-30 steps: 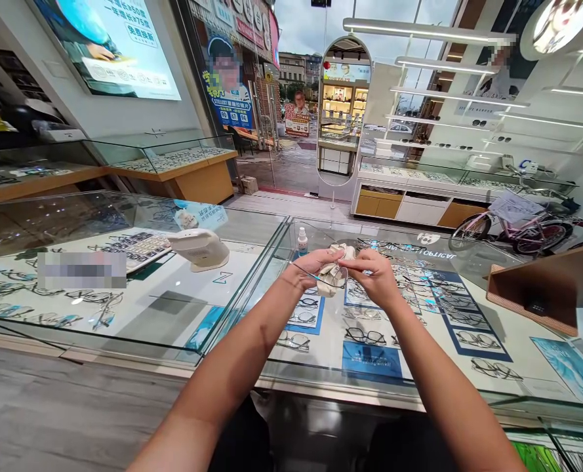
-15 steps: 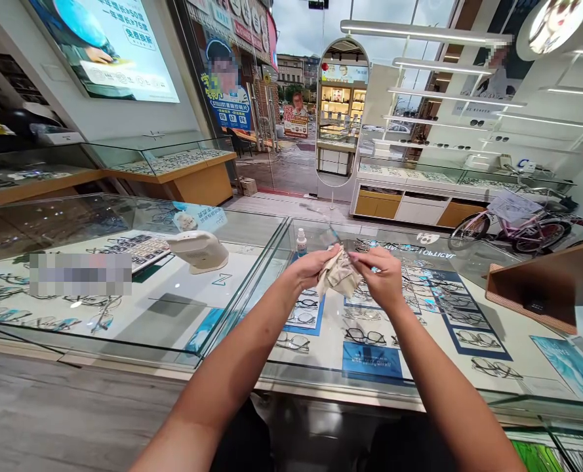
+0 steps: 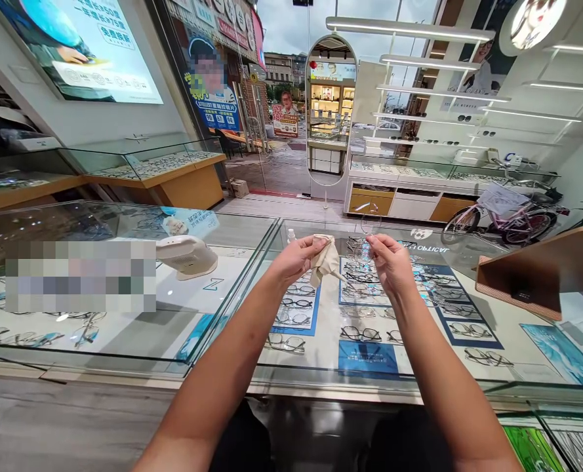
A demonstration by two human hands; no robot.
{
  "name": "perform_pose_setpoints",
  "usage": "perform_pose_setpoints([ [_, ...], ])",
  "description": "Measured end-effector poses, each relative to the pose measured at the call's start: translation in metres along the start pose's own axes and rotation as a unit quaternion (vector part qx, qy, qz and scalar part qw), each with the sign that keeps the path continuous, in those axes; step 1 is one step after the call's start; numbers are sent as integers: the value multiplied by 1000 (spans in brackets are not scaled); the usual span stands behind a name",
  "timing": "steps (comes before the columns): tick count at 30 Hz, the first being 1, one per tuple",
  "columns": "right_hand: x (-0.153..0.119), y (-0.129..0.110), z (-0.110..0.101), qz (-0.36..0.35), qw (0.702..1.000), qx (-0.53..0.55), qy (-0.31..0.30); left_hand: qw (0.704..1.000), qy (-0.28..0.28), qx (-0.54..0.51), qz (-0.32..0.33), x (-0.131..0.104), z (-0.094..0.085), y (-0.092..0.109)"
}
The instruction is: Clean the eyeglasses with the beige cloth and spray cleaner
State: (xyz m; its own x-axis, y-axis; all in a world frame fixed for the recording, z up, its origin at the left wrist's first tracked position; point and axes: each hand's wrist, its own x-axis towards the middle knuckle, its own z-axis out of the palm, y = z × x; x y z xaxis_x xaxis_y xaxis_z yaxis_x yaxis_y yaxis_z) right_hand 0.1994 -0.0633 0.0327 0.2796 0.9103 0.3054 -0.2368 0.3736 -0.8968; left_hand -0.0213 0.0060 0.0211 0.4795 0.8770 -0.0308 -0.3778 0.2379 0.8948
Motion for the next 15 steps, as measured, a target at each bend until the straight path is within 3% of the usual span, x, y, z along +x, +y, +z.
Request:
perform_pose_setpoints([
  [5, 0, 8, 3, 93, 991, 78, -52, 999, -46, 27, -9, -3, 10, -4],
  [15, -8, 11, 13, 157, 975, 145, -56, 986, -148, 75, -17, -14, 26, -11],
])
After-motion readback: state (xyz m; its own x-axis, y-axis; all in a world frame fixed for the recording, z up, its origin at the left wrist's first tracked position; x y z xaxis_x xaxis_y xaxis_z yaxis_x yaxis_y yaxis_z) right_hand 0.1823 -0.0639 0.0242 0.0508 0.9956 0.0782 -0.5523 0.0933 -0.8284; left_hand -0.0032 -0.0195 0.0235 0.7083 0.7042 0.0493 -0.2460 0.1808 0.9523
